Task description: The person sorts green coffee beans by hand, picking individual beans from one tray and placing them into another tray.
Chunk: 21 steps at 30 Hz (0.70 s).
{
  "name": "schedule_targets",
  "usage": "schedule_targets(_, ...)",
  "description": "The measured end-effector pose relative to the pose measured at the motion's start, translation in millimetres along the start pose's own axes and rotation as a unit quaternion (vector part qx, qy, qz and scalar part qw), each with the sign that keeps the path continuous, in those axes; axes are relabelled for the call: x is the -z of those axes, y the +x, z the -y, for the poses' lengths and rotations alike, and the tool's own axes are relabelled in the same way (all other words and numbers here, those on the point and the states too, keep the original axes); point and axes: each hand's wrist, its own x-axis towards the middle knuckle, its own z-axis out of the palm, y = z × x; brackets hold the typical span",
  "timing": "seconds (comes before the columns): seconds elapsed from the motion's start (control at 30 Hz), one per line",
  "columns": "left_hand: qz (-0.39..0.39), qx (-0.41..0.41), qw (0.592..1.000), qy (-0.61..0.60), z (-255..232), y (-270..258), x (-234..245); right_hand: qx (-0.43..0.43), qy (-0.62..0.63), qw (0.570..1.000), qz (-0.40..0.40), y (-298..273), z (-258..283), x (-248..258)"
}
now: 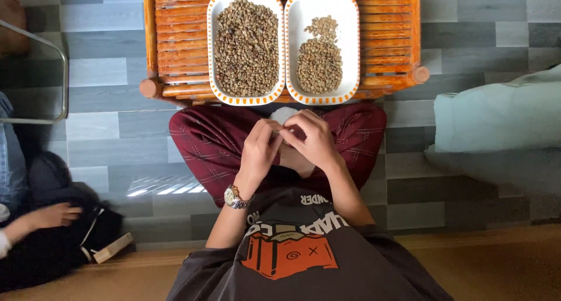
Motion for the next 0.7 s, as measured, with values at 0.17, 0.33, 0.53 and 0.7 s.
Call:
schedule_targets(0.17,0.004,-0.009,1.0,0.008,3,-1,-4,-0.005,0.029,0.999,0.03,-3,0,12)
schedule_targets(0.33,0.004,-0.002,0.999,0.05,2,-3,-5,-0.025,0.048,0.998,0.041,-8,-3,19)
schedule_targets(0.53,0.007,0.021,0.993,0.119,10,9,16,-0.033,-0.124,0.99,-0.063,17,-22,36)
schedule_targets(0.7,-0.017,-0.011,0.967,0.253,38,35,34,-0.021,-0.185,0.978,-0.096,43,-8,47)
